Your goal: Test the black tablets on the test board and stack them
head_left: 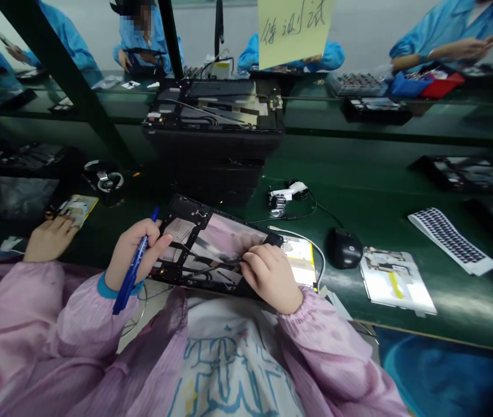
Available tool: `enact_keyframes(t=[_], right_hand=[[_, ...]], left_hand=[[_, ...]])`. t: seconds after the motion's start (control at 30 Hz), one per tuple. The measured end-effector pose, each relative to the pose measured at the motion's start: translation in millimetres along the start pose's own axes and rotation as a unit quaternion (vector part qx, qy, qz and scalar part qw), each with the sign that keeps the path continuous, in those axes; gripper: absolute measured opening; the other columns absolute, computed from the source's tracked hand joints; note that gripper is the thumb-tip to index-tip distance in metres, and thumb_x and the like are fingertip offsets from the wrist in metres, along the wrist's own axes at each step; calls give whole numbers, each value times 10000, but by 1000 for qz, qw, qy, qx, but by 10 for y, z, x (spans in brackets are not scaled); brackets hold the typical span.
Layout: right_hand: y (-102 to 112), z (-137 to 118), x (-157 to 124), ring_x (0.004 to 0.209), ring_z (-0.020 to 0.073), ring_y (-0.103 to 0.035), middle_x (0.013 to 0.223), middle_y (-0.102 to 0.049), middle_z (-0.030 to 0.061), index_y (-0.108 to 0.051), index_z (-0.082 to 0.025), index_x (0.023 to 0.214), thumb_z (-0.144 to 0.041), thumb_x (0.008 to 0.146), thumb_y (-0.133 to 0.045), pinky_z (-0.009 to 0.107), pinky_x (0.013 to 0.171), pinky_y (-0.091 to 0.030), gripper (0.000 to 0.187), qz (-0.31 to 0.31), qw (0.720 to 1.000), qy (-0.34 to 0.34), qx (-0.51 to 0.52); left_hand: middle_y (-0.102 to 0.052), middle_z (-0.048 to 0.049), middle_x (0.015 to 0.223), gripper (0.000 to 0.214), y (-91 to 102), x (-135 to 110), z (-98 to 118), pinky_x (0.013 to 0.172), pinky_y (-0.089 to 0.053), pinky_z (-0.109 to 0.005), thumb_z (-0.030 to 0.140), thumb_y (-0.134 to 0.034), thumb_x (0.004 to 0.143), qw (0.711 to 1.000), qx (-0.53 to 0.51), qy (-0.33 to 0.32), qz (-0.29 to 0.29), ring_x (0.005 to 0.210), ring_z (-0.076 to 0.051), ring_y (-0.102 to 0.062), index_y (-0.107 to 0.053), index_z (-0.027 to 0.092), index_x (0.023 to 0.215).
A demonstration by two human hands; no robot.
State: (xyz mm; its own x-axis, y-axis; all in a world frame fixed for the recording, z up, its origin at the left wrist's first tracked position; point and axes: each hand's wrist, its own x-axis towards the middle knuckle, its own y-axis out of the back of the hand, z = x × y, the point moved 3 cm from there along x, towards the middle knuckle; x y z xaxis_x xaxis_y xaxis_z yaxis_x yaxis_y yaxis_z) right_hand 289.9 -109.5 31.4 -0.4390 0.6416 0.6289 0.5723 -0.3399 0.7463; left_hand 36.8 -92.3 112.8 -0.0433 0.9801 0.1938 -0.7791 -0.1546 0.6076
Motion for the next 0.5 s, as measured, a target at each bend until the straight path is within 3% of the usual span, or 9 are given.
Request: enact_keyframes(t=[0.13,0.3,0.43,0.5], right_hand=[[8,-33,18,810,207,-548,846,-643,63,-527,-198,892,-142,876,-484,351,715,-416,72,5,991,-53,126],[99,-17,52,861,220,-575,901,-646,79,-502,-202,946,-93,716,-449,389,764,-475,260,-75,947,-1,313],[308,114,90,842,203,-620,883,-672,77,-538,-208,949,-139,819,-386,356,738,-509,211,-132,880,25,456],[391,163,115,835,186,-642,884,-696,69,-570,-211,947,-177,896,-347,337,748,-513,230,-147,864,3,482]], left_hand=[[-367,-6,544,364,-21,0,-3,826,-463,-434,457,-646,674,1000,16,-11,7,653,-236,-418,-352,328,503],[-384,6,509,337,16,-12,109,707,-495,-392,347,-622,699,997,37,-64,37,547,-203,-413,-347,298,510],[-404,-8,488,307,117,-61,192,690,-499,-412,286,-619,691,991,63,-114,37,540,-240,-430,-383,381,519],[-451,-19,499,299,217,-71,190,628,-488,-414,269,-616,686,985,100,-133,41,578,-253,-500,-411,401,513]])
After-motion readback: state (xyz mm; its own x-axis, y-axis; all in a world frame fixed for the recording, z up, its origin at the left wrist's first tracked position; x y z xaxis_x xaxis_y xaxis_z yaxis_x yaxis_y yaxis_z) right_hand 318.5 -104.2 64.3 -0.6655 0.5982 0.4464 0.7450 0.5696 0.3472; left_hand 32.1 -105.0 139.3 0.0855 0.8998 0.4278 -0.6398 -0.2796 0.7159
